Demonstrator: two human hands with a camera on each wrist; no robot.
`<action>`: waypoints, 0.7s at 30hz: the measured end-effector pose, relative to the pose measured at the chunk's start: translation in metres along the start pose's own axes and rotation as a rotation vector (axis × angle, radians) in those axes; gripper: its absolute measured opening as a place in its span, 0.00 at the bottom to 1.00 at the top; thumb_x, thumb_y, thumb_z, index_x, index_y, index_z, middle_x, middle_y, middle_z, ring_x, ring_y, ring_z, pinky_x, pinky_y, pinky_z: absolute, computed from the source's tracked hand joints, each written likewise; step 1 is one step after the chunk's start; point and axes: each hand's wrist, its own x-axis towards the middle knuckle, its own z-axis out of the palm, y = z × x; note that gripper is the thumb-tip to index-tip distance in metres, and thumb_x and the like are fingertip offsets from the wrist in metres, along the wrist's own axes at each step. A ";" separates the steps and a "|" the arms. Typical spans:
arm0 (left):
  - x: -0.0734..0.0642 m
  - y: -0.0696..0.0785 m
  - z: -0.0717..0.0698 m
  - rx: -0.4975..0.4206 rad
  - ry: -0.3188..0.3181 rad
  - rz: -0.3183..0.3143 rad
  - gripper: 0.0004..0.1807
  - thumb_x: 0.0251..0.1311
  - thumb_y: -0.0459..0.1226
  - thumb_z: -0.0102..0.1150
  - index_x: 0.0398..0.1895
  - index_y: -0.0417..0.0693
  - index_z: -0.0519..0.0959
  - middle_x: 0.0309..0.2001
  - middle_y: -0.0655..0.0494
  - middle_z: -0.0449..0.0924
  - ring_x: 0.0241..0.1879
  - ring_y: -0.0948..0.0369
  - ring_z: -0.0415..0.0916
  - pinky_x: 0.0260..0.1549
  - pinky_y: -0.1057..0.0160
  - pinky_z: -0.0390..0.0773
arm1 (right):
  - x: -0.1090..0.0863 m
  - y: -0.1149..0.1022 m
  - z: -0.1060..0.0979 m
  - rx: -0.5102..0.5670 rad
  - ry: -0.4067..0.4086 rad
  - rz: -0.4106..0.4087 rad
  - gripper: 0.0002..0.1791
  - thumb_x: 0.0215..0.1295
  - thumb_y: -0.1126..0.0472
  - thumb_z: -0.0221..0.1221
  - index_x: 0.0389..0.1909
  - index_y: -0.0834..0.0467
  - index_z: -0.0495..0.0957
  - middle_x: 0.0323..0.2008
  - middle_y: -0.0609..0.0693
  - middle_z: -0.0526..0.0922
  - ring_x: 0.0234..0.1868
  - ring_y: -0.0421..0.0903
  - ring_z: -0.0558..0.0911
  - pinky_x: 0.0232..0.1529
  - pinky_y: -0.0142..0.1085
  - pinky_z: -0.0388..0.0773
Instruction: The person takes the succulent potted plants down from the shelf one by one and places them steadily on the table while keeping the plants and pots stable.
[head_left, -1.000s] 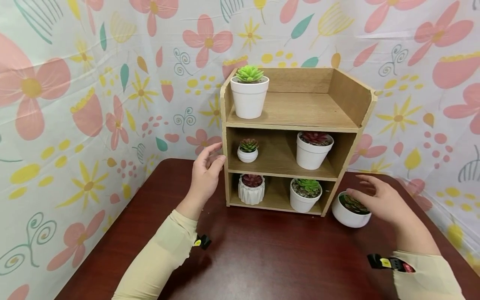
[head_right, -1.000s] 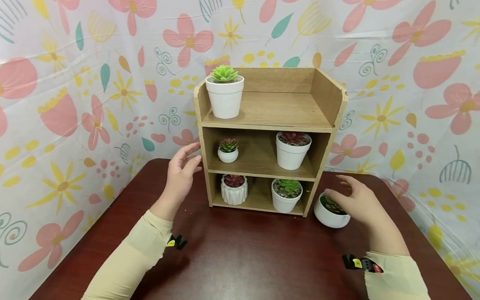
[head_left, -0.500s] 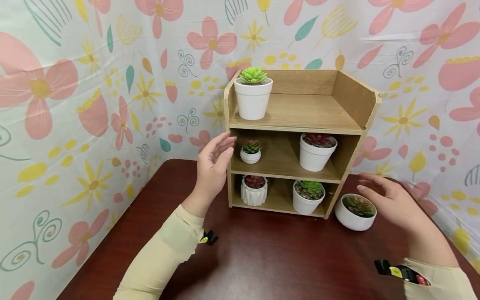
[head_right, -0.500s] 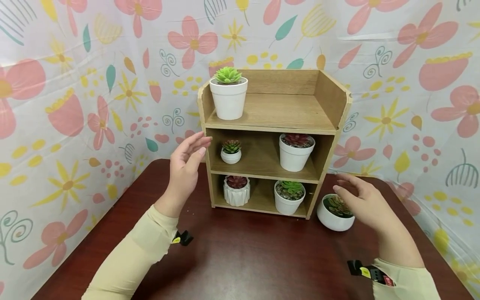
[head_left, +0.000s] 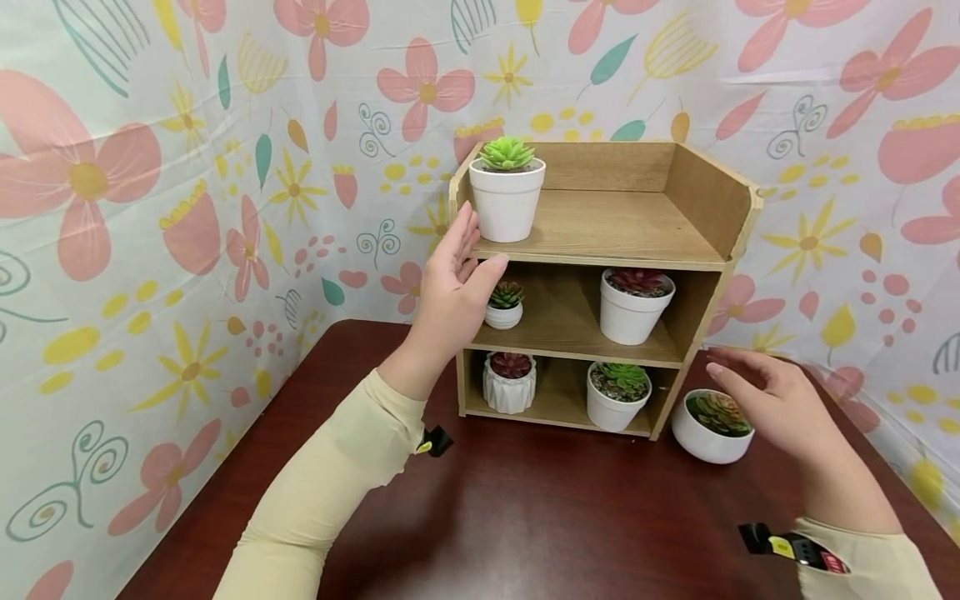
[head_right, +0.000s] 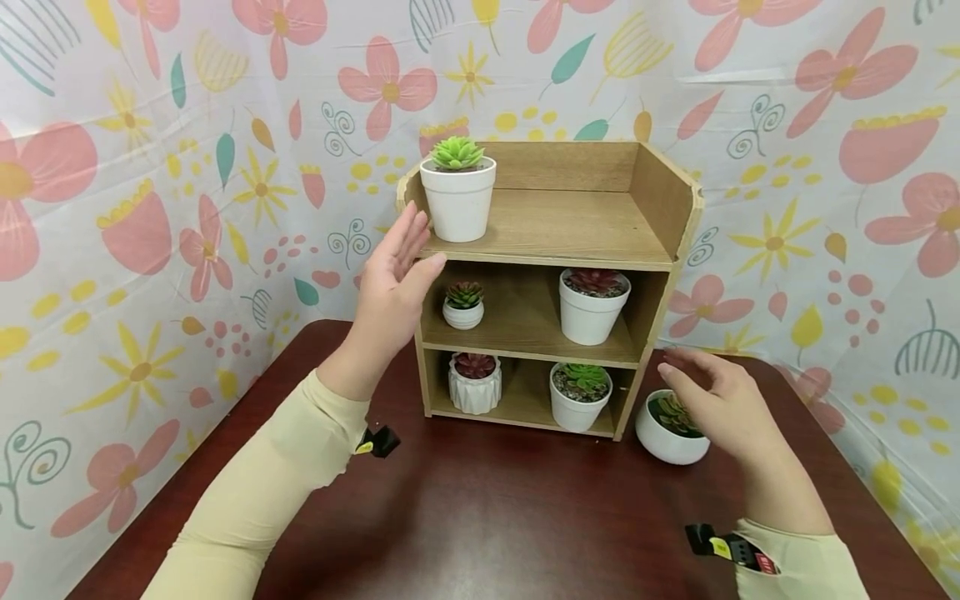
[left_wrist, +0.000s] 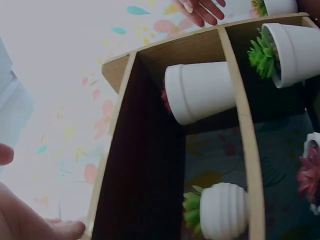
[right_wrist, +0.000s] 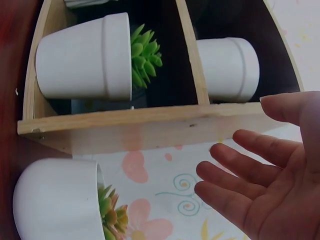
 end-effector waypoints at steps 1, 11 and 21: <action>0.003 0.002 0.001 0.009 -0.010 -0.021 0.45 0.71 0.45 0.56 0.84 0.48 0.46 0.83 0.53 0.50 0.82 0.56 0.52 0.78 0.50 0.59 | 0.000 -0.002 0.000 0.004 0.010 0.002 0.23 0.75 0.49 0.59 0.62 0.58 0.81 0.46 0.18 0.75 0.46 0.10 0.66 0.41 0.12 0.64; 0.023 0.017 0.003 0.037 -0.055 -0.087 0.53 0.69 0.45 0.58 0.85 0.50 0.33 0.85 0.54 0.37 0.83 0.61 0.42 0.79 0.48 0.54 | 0.001 -0.017 0.005 0.046 0.089 0.002 0.22 0.74 0.50 0.60 0.61 0.59 0.82 0.42 0.15 0.75 0.43 0.12 0.69 0.39 0.15 0.66; 0.041 0.026 0.010 0.117 -0.018 -0.168 0.54 0.65 0.46 0.61 0.85 0.58 0.36 0.82 0.57 0.50 0.77 0.61 0.54 0.77 0.52 0.58 | 0.006 -0.025 0.010 0.016 0.094 0.120 0.30 0.75 0.44 0.56 0.69 0.59 0.76 0.63 0.67 0.80 0.55 0.41 0.79 0.41 0.24 0.64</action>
